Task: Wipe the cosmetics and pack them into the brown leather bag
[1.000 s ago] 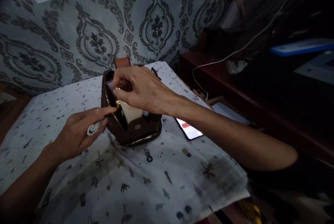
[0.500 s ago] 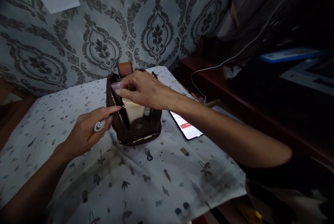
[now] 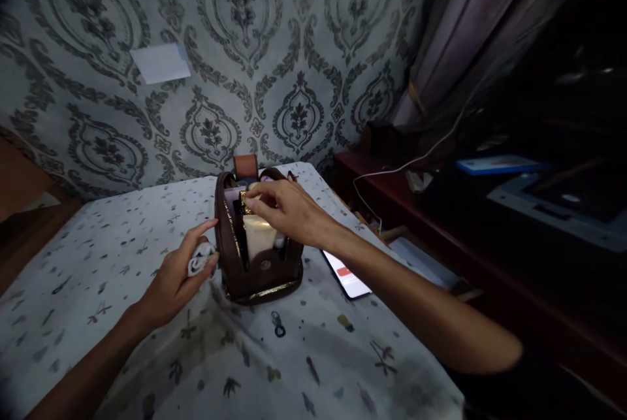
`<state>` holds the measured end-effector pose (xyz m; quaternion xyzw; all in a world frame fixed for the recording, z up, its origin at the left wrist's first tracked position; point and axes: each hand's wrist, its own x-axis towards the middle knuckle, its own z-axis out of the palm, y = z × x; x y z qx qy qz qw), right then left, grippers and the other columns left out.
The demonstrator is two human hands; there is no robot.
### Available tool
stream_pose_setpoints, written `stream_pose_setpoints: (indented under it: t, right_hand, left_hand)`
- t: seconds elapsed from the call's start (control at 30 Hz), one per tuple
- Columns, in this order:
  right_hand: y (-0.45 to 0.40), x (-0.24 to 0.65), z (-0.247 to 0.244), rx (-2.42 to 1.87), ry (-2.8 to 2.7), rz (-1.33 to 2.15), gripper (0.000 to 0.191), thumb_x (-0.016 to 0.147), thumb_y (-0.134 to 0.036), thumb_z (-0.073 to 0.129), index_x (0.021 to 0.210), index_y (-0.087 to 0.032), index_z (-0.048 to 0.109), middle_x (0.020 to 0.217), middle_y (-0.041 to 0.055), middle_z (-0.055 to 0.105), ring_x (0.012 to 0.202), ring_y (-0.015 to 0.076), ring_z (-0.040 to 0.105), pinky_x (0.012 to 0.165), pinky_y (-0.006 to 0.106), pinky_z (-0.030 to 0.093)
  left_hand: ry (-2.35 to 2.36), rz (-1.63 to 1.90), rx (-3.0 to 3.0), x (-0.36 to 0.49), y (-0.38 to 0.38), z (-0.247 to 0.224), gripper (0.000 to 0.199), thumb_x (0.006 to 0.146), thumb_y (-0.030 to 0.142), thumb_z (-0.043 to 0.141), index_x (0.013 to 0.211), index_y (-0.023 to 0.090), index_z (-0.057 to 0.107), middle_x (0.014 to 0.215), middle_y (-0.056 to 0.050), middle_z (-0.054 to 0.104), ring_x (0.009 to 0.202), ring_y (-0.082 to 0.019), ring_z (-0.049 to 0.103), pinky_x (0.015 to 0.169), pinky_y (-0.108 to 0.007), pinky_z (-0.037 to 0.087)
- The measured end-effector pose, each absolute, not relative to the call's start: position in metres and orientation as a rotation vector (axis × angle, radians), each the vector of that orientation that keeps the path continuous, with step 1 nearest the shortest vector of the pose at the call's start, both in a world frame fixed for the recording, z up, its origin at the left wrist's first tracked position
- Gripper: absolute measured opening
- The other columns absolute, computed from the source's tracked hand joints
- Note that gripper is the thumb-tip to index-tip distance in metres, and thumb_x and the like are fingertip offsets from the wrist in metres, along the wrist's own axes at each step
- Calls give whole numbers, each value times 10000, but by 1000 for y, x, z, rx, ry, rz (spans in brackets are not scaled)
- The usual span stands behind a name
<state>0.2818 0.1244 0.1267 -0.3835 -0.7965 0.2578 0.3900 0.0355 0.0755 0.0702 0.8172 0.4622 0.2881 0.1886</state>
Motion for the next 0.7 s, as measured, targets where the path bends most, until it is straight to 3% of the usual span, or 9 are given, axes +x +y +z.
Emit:
stream_pose_setpoints:
  t: [0.17, 0.3, 0.4, 0.5, 0.6, 0.7]
  right_hand:
    - [107, 293, 120, -998, -1699, 623, 321, 902, -455, 623, 885, -162, 751, 832, 68, 749, 765, 192, 667, 668, 286, 509]
    - [87, 306, 99, -1038, -1433, 684, 375, 853, -542, 689, 893, -174, 748, 788, 72, 738, 694, 180, 665, 587, 272, 511]
    - [74, 318, 79, -1100, -1344, 718, 413, 816, -585, 719, 864, -175, 748, 750, 77, 725, 660, 174, 652, 553, 268, 505]
    - [62, 329, 57, -1168, -1275, 752, 448, 789, -621, 727, 843, -176, 735, 730, 74, 714, 640, 170, 633, 539, 269, 498]
    - [47, 331, 30, -1234, -1241, 806, 463, 797, -641, 703, 837, -180, 713, 724, 63, 708, 617, 160, 615, 535, 264, 487]
    - [31, 322, 3, -1267, -1294, 863, 455, 838, -640, 642, 823, -188, 685, 704, 47, 691, 599, 155, 597, 548, 267, 483]
  left_hand:
    - [1386, 796, 2236, 21, 70, 60, 535, 1006, 462, 432, 1477, 209, 406, 1223, -131, 712, 1029, -244, 713, 817, -292, 540]
    - [1444, 785, 2287, -14, 75, 38, 449, 981, 453, 455, 1361, 232, 548, 1392, -113, 647, 1255, -285, 630, 964, -338, 528]
    - [1623, 661, 2263, -49, 81, 30, 407, 969, 501, 455, 1216, 237, 642, 1250, -91, 728, 1100, -281, 701, 884, -332, 553]
    - [1979, 539, 2209, -82, 88, 34, 501, 968, 560, 407, 1225, 199, 641, 1189, -130, 734, 951, -300, 716, 846, -388, 554]
    - [2397, 527, 2210, -110, 95, 37, 602, 961, 542, 368, 1342, 118, 563, 1291, -213, 649, 1185, -375, 608, 917, -454, 533]
    - [2647, 294, 2172, -136, 103, 26, 739, 935, 563, 372, 1444, 34, 452, 1472, -279, 490, 1358, -409, 475, 1034, -487, 474]
